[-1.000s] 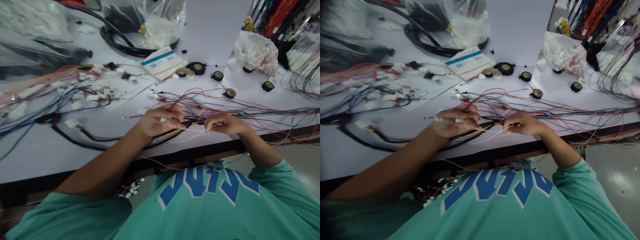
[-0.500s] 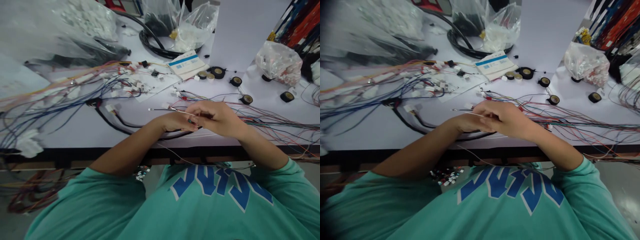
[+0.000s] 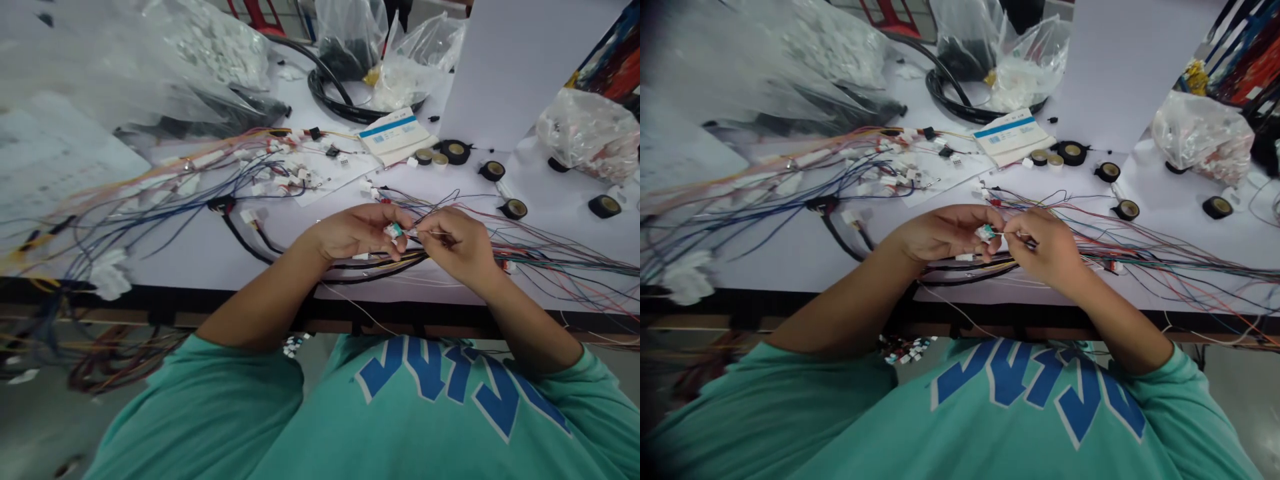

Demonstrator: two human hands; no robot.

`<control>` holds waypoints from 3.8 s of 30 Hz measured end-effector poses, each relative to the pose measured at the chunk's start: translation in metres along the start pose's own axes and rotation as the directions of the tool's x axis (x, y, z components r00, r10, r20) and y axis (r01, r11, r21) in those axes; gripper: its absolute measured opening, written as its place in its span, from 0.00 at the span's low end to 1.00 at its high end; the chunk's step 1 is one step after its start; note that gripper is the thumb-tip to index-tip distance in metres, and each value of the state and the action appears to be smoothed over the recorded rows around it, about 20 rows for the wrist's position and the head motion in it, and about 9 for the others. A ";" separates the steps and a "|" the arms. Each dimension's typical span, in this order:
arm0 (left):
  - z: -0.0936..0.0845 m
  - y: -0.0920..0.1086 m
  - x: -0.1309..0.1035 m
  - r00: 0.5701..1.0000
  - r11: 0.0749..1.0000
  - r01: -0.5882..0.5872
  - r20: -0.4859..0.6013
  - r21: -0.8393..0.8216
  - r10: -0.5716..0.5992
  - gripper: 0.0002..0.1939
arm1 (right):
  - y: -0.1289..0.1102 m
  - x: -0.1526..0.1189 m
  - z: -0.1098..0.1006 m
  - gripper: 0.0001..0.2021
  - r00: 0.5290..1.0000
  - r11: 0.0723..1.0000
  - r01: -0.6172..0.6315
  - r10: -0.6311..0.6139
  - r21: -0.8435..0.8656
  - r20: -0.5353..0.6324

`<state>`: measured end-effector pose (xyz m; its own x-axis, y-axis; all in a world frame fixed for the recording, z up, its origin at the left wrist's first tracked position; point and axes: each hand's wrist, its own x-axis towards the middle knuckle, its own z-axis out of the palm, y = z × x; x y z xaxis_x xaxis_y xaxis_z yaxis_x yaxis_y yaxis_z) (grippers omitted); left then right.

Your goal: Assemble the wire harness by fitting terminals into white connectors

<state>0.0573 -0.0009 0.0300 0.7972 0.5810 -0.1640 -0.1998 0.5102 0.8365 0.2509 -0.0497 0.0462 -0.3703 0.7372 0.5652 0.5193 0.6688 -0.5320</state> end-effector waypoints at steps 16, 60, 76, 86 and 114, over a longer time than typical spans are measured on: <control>-0.002 -0.015 0.011 0.975 0.985 -0.173 -0.138 0.023 0.174 0.14 | 0.008 -0.005 0.004 0.07 0.999 0.964 -0.047 0.039 -0.260 -0.037; 0.010 -0.025 0.022 0.931 0.976 -0.216 -0.301 0.002 0.206 0.14 | 0.022 0.003 0.001 0.07 1.000 0.997 0.007 -0.004 -0.078 0.030; 0.012 -0.018 0.022 0.886 0.953 -0.232 -0.362 0.193 0.289 0.11 | 0.046 0.011 -0.015 0.08 0.968 0.999 -0.049 0.052 -0.021 0.244; 0.000 -0.004 0.009 0.854 0.949 -0.255 -0.418 0.186 0.311 0.07 | 0.057 0.010 -0.023 0.11 0.830 0.973 -0.171 0.227 -0.155 0.509; -0.012 0.020 -0.002 0.910 0.160 0.368 -0.390 0.916 0.140 0.19 | 0.059 0.010 -0.043 0.11 0.837 0.980 -0.059 0.152 -0.189 0.525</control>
<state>0.0449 0.0154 0.0405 0.4757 0.8474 -0.2360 0.7829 -0.2856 0.5527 0.3115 -0.0071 0.0473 -0.6360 0.7692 0.0613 0.6765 0.5940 -0.4354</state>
